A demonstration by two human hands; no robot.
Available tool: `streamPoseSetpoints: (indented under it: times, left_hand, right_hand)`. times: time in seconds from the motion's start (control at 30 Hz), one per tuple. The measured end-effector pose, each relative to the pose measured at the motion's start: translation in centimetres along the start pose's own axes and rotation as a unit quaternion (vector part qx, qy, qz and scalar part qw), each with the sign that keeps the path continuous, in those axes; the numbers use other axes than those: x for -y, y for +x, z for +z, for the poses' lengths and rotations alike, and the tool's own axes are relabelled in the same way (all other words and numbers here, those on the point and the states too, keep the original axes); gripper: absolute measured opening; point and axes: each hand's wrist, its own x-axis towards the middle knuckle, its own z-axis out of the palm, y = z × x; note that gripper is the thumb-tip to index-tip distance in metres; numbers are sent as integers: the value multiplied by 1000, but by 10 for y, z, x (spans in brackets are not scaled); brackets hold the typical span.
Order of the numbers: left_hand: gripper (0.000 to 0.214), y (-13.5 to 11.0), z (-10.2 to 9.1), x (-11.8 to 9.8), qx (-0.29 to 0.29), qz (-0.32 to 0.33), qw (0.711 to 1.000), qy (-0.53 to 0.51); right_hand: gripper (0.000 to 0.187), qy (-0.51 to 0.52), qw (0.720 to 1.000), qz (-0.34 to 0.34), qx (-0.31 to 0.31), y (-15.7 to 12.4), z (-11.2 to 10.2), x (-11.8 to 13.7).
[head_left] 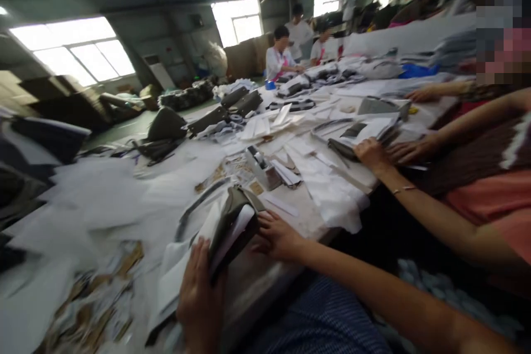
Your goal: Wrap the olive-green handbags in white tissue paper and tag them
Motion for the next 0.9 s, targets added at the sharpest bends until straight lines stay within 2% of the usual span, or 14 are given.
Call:
streamPoseSetpoints:
  times: [0.07, 0.13, 0.2, 0.27, 0.33, 0.37, 0.47, 0.53, 0.63, 0.7, 0.8, 0.9]
  left_hand:
    - [65, 3, 1, -5, 0, 5, 1000, 11]
    - [65, 7, 3, -9, 1, 17, 1000, 16]
    - [65, 8, 4, -12, 7, 36, 999, 28]
    - [66, 4, 5, -15, 26, 62, 996, 52]
    - [66, -2, 9, -18, 43, 92, 992, 76]
    - [66, -5, 11, -19, 47, 106, 989, 87]
    - [65, -11, 19, -21, 41, 136, 983, 118]
    - [60, -15, 24, -23, 44, 148, 978, 140]
    - [54, -19, 28, -27, 54, 156, 973, 159]
    - [52, -22, 28, -29, 58, 159, 972, 165]
    - [51, -26, 26, -32, 64, 163, 970, 165]
    - [50, -29, 24, -31, 69, 162, 970, 167]
  right_hand:
    - [71, 16, 999, 6, 45, -15, 7, 0]
    - [73, 9, 997, 17, 73, -21, 11, 2]
    - [68, -1, 997, 24, 76, -20, 13, 7]
    - [51, -5, 997, 34, 73, -20, 9, 13]
    - [35, 7, 996, 27, 80, -26, -1, 22]
    - [33, 20, 996, 18, 82, -31, -9, 27]
    - [36, 62, 995, -14, 76, -46, -41, 39]
    - [37, 81, 996, -10, 41, -42, -63, 40]
    - [33, 89, 994, 24, -56, -8, -82, 29]
    - [28, 61, 993, 64, -75, 29, -81, 13]
    - [27, 1, 993, 117, 22, 90, -65, -12]
    - [22, -29, 985, 134, 101, 138, -40, -22]
